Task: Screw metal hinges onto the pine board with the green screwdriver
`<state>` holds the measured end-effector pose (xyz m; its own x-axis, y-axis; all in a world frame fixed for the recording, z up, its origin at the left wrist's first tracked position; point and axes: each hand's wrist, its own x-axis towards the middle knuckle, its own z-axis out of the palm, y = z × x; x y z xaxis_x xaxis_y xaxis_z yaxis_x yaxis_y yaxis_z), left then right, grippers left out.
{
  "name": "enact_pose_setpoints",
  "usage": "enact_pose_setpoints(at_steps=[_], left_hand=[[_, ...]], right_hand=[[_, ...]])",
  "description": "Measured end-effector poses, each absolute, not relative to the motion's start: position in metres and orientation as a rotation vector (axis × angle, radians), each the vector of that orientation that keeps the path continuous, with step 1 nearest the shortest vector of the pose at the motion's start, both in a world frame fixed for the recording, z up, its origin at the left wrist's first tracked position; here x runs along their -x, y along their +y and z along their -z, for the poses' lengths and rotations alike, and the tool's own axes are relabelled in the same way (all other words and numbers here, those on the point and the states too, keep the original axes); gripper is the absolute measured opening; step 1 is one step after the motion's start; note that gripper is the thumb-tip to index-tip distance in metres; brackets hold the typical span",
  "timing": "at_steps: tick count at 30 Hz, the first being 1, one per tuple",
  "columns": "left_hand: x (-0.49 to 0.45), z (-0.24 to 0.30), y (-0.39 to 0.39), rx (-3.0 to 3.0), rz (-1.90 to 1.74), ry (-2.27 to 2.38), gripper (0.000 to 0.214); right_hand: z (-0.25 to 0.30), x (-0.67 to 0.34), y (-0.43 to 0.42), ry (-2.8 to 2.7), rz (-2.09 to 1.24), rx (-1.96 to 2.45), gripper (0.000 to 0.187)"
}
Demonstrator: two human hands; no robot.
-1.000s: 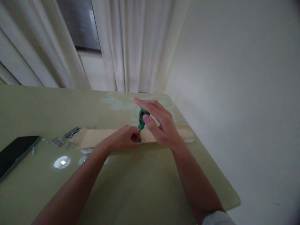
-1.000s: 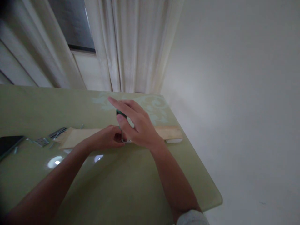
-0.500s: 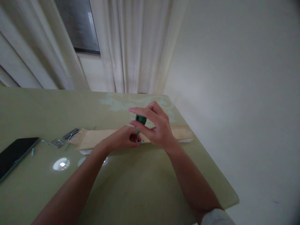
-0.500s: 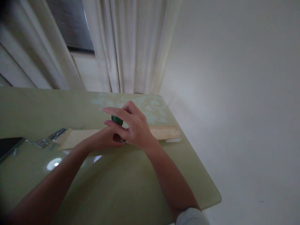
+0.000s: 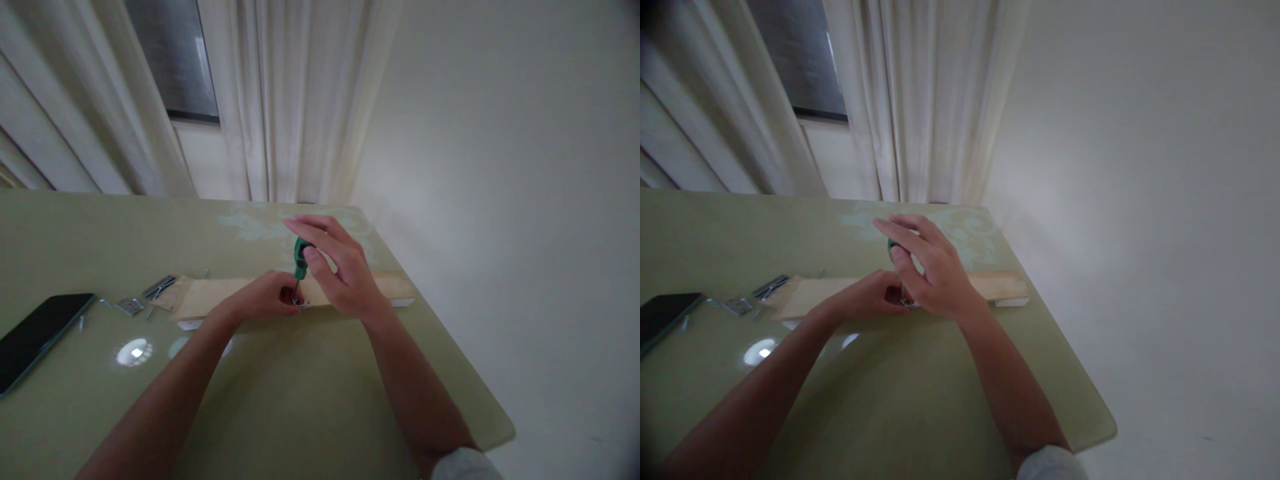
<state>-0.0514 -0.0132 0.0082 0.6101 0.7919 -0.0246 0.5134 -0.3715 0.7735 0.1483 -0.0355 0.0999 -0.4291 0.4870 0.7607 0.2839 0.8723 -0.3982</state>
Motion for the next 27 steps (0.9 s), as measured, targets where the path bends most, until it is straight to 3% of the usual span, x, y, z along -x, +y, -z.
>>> enact_pose_setpoints(at_steps=[3, 8, 14, 17, 22, 27], left_hand=[[0.051, -0.012, -0.015, -2.065, -0.42, 1.04, 0.009], [0.051, -0.009, -0.014, -2.067, -0.425, 1.021, 0.011], [0.051, -0.008, -0.013, -2.073, -0.429, 1.012, 0.01], [0.051, -0.007, -0.013, -2.083, -0.464, 0.983, 0.01], [0.05, -0.004, -0.011, -2.073, -0.429, 0.988, 0.01], [0.05, -0.008, -0.012, -2.081, -0.461, 0.978, 0.013]], right_hand=[[-0.105, -0.154, -0.036, -2.119, -0.358, 0.487, 0.046], [-0.094, -0.151, -0.031, -1.913, -0.172, 0.594, 0.032], [-0.098, -0.151, -0.035, -2.086, -0.351, 0.523, 0.044], [-0.099, -0.15, -0.036, -2.011, -0.275, 0.547, 0.038], [-0.099, -0.15, -0.037, -2.157, -0.357, 0.535, 0.049], [-0.102, -0.152, -0.038, -2.045, -0.187, 0.636, 0.038]])
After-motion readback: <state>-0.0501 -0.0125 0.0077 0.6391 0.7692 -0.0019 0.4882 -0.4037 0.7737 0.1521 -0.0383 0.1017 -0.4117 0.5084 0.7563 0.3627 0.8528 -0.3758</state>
